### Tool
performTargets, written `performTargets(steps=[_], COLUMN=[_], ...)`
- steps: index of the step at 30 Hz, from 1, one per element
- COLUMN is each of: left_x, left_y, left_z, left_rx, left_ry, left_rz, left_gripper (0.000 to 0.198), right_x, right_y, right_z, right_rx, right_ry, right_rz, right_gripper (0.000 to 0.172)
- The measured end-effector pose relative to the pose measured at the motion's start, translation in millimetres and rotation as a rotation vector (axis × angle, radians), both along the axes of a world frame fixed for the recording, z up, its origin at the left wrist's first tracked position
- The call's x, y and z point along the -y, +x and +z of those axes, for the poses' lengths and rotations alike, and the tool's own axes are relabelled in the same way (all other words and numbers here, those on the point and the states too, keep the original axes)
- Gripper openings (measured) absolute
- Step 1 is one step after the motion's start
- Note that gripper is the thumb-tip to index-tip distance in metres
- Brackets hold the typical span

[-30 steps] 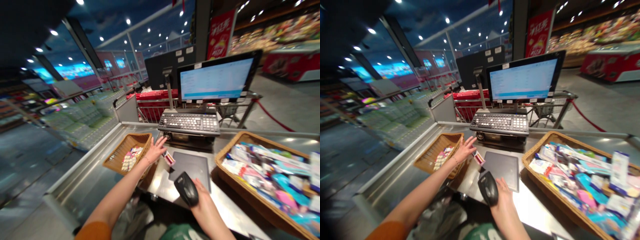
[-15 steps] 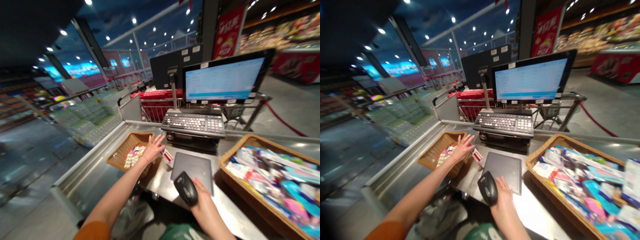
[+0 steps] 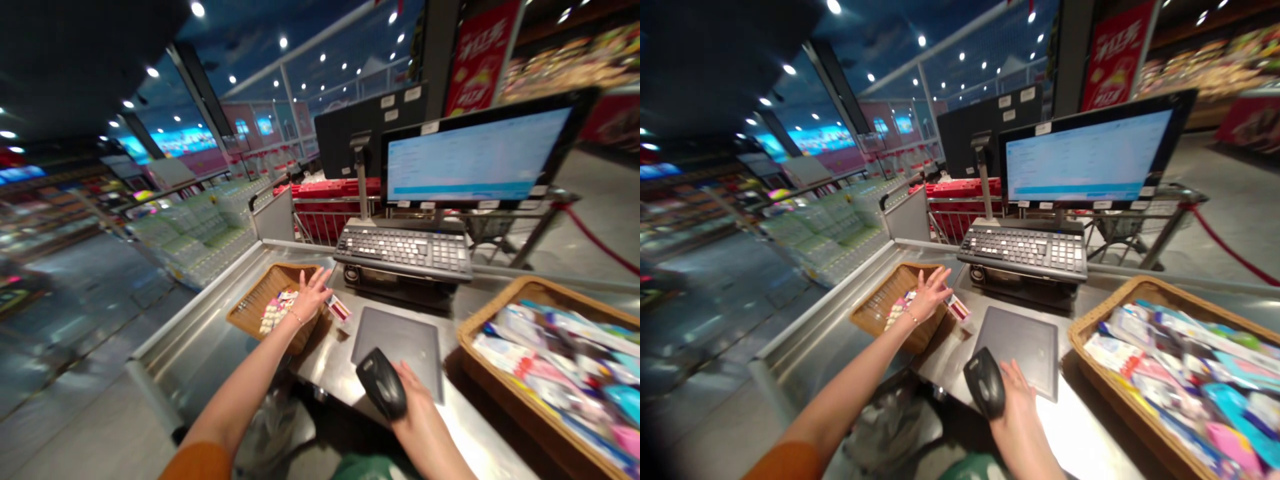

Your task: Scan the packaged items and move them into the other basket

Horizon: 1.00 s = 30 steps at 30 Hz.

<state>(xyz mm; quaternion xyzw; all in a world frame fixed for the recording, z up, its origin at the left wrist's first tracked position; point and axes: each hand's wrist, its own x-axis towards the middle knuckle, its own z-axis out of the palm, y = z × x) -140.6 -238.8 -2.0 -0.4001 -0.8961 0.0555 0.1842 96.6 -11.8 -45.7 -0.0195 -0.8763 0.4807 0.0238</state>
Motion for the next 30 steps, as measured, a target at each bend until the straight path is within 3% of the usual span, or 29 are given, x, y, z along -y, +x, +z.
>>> performTargets(steps=[13,30], left_x=[13.8,35.7], left_y=[-3.7,-8.1], left_z=[4.7,3.7], left_rx=[-0.016,-0.025], left_ry=[0.014,0.026], left_rz=[0.043,0.103], left_gripper=[0.027,0.025], right_x=[6.0,19.4], right_y=[-7.6,-20.5], right_z=[-5.4,-7.8], right_rx=[0.027,-0.002], right_ry=[0.062,0.005], right_rz=[0.056,0.063], right_gripper=[0.048,0.049])
